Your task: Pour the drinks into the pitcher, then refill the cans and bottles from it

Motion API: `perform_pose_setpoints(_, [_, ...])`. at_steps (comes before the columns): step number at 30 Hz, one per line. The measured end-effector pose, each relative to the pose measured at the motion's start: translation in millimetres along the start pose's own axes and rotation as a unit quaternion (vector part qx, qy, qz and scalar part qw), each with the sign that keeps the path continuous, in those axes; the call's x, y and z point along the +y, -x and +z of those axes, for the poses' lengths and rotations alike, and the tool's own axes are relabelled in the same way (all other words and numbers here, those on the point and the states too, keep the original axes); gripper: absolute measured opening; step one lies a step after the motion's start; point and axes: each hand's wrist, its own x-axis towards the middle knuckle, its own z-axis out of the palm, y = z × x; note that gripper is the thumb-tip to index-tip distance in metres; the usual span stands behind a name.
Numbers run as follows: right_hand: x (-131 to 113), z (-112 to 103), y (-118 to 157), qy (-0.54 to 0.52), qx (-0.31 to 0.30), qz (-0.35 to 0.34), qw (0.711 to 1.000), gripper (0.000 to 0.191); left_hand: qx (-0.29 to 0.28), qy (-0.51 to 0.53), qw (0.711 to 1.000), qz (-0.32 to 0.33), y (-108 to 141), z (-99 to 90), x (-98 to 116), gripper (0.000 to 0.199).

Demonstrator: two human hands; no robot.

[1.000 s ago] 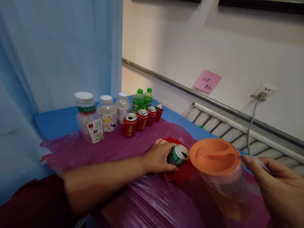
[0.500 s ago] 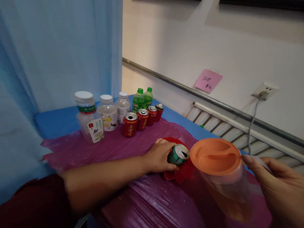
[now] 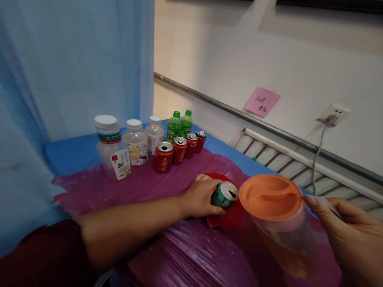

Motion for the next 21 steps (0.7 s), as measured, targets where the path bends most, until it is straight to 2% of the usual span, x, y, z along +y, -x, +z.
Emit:
perform_pose_setpoints(6, [-1.7,0.4,-0.3,0.001,-0.013,-0.001,1.000,0.034,0.001,-0.006,1.000,-0.001,-0.3,0.9,-0.5,0.069])
perform_pose_setpoints(15, [4.6,-3.3,-1.0,0.012,-0.014,-0.040,0.999,0.043,-0.002,-0.004,1.000,0.000,0.0,0.0,-0.6,0.069])
perform_pose_setpoints(21, [8.5,-2.2,-5.7,0.042,-0.011,-0.027,0.999,0.051,0.001,0.001,1.000,-0.008,0.2,0.9,-2.5,0.071])
